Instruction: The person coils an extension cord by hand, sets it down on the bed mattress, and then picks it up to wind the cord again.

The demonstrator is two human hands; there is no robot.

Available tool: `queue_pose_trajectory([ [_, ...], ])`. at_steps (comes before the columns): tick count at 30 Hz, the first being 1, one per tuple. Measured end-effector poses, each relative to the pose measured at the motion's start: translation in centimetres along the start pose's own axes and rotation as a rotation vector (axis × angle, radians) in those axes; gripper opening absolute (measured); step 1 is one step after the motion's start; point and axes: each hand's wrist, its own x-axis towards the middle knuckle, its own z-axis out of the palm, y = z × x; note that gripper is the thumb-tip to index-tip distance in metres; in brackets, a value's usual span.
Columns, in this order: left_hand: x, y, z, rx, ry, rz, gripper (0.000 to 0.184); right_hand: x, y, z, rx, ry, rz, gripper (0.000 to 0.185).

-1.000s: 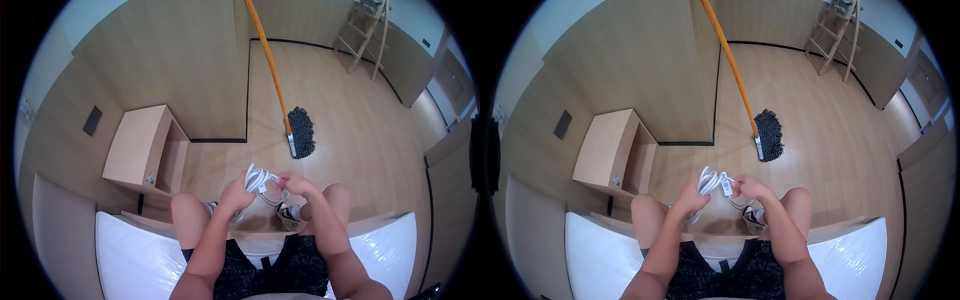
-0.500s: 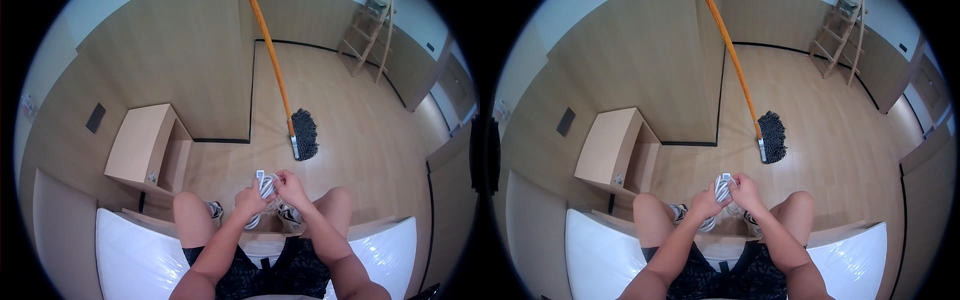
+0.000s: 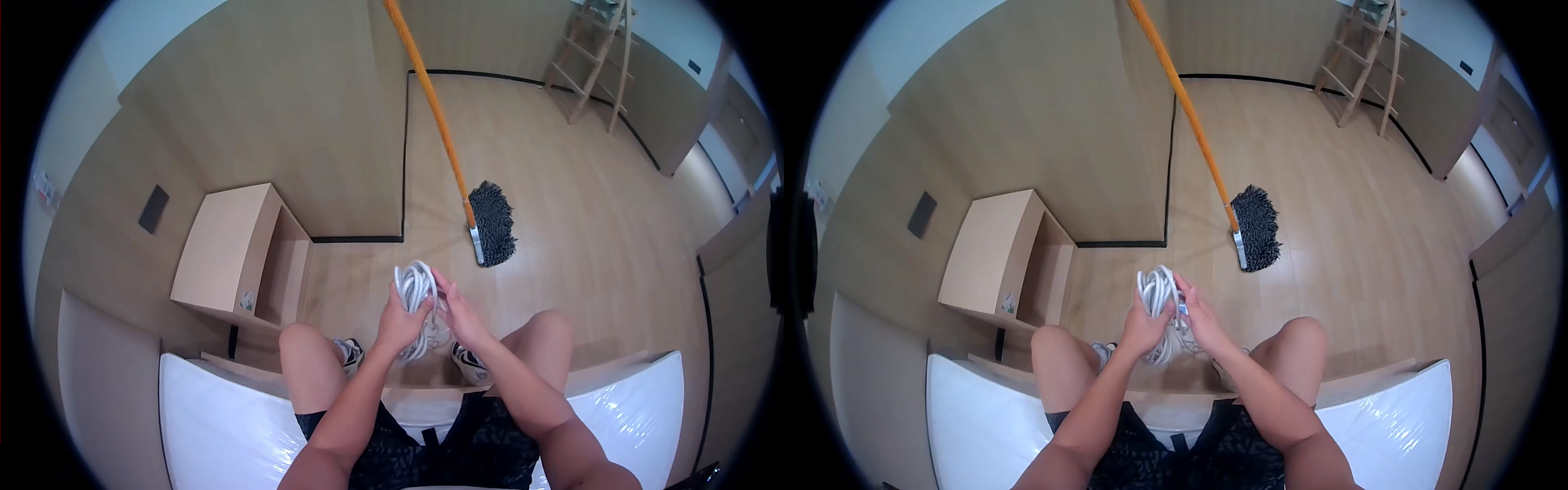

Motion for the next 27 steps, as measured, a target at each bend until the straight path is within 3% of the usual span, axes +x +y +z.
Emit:
queue_pose_trajectory([
  [2, 0.5, -0.6, 0.3, -0.088, 0.018, -0.016, 0.072, 1.3, 2.4, -0.8, 0.250, 0.007, 0.132, 0.048],
  [5, 0.4, -0.4, 0.6, -0.267, 0.021, 0.005, 0.058, 2.0, 4.6, -1.9, -0.151, -0.174, 0.057, 0.045],
  [8, 1.1, -1.9, 2.2, -0.649, 0.135, -0.002, 0.050, 0.5, 2.6, 0.2, -0.646, -0.225, -0.384, 0.043],
  [10, 0.9, -1.4, 2.2, -0.855, 0.212, 0.000, 0.044, 0.0, 2.3, 0.5, -0.691, -0.241, -0.342, 0.042],
  [14, 1.5, -3.1, 1.5, -0.618, 0.062, 0.009, 0.056, -0.4, 2.9, 0.2, -0.864, -0.217, -0.450, 0.043],
  [17, 0.3, -0.2, 0.0, -0.533, 0.034, 0.052, 0.058, -0.5, 3.2, -0.1, -0.955, -0.293, -0.389, 0.046],
  [20, 0.7, -2.2, 0.8, -0.487, 0.094, 0.056, 0.034, -0.2, 3.7, -0.3, -0.869, -0.312, -0.419, 0.052],
  [23, 0.0, -0.2, 0.1, -0.564, 0.228, 0.130, 0.026, 0.0, 3.9, 0.4, -0.798, -0.165, -0.432, 0.057],
  [27, 0.1, 0.2, -0.7, -0.743, 0.272, 0.208, 0.022, 1.5, 4.5, -0.7, -0.447, -0.222, -0.198, 0.061],
])
